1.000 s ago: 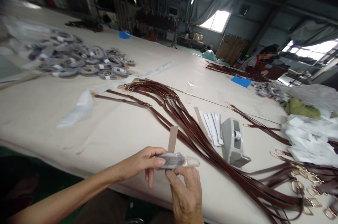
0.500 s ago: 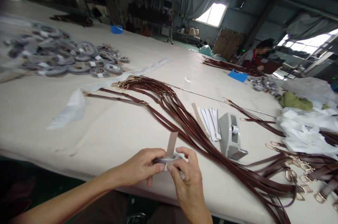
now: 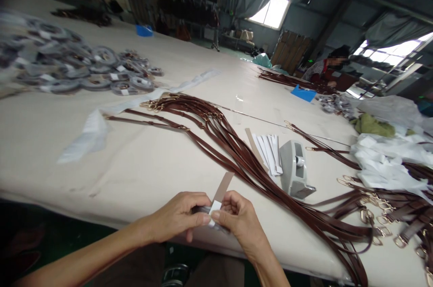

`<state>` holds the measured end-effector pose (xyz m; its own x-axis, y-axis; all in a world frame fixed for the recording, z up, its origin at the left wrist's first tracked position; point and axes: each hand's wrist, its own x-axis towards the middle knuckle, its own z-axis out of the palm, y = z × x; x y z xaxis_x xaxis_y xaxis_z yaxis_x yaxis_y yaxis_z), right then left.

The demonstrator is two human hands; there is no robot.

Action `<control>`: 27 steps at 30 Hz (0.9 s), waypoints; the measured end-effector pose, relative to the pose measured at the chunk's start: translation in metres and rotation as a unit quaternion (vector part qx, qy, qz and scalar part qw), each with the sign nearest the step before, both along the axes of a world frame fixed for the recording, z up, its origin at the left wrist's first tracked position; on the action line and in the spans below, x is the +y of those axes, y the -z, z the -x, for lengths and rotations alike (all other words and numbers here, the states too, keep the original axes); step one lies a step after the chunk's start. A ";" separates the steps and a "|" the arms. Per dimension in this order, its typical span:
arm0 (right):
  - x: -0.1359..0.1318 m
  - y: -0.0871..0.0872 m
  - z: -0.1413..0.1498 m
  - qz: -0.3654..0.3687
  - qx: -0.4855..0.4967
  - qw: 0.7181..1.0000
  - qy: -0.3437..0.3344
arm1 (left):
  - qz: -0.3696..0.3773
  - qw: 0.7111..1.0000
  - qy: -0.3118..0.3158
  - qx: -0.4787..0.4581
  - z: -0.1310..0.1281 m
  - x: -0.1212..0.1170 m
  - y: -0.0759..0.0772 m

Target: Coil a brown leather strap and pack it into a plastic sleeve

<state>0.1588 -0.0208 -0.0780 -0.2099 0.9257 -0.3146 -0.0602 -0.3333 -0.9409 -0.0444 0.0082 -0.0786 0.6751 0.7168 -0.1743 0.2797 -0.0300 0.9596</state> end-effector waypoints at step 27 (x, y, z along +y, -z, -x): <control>-0.016 -0.015 -0.017 -0.504 -0.356 0.747 -0.248 | 0.258 0.960 -0.021 -0.106 0.004 -0.010 0.000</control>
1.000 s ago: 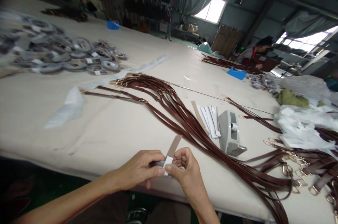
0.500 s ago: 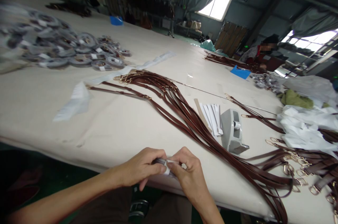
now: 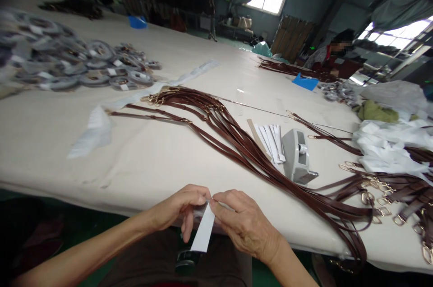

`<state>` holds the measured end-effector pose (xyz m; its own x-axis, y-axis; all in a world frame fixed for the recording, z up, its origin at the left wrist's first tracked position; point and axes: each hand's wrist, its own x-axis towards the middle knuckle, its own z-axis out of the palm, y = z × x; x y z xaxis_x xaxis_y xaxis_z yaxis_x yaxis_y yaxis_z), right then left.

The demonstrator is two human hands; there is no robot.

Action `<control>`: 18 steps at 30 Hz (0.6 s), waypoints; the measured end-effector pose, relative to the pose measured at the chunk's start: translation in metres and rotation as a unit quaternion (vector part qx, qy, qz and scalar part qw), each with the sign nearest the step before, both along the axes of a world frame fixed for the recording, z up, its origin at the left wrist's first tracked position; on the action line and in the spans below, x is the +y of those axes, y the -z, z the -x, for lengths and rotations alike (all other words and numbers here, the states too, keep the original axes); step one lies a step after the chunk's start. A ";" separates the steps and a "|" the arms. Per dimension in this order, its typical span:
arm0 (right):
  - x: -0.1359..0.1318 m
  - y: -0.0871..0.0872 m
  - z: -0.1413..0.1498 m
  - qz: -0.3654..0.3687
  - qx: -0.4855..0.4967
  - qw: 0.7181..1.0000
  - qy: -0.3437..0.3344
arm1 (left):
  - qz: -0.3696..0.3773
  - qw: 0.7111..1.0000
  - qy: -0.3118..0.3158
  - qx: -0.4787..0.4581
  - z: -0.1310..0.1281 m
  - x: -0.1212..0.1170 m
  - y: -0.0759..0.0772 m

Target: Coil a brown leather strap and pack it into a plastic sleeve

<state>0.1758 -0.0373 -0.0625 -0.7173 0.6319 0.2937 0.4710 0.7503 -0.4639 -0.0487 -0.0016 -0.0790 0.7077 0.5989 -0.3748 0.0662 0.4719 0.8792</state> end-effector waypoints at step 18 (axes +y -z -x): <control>-0.021 0.023 0.060 0.140 0.256 0.879 0.377 | -0.135 0.970 -0.200 0.037 -0.016 -0.003 0.000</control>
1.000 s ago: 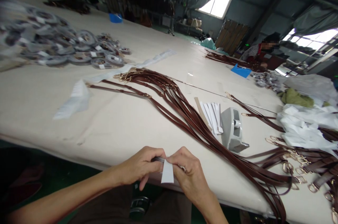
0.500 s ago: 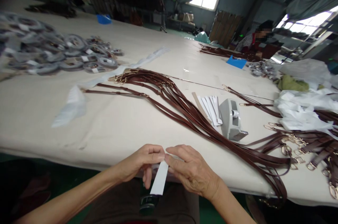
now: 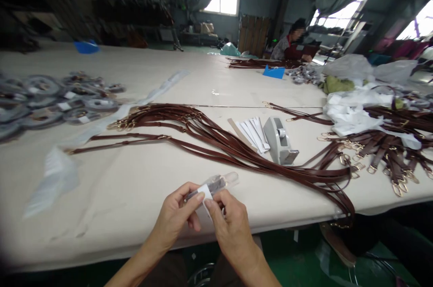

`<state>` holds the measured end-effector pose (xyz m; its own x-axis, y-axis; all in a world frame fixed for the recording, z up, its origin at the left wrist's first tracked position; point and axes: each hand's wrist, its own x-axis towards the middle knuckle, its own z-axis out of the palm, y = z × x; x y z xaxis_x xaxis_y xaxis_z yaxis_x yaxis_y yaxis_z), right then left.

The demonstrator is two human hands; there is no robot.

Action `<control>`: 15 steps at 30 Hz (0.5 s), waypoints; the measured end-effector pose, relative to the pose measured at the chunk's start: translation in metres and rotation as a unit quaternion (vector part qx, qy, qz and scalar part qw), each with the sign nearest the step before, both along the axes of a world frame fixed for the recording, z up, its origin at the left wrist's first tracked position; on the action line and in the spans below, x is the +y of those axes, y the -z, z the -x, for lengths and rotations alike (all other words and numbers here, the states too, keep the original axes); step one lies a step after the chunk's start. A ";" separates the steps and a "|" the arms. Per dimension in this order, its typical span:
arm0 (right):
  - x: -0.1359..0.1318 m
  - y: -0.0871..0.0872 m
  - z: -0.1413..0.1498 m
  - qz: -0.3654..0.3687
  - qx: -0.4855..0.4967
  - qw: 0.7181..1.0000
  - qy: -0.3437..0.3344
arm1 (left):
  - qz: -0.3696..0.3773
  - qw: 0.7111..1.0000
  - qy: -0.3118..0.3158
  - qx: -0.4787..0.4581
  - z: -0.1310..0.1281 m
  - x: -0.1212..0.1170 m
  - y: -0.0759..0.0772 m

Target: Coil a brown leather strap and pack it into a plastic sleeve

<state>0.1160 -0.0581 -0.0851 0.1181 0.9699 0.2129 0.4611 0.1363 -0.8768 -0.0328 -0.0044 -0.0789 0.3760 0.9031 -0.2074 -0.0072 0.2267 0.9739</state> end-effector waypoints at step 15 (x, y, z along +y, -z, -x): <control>-0.106 0.023 -0.149 0.194 -0.101 0.974 -0.066 | 0.105 0.990 -0.091 -0.032 -0.022 0.009 0.005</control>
<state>0.2653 -0.1645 -0.1077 -0.0200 0.9859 -0.1662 0.6303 -0.1166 -0.7675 -0.0104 0.0047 -0.0838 0.2301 0.8962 -0.3793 -0.1264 0.4140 0.9015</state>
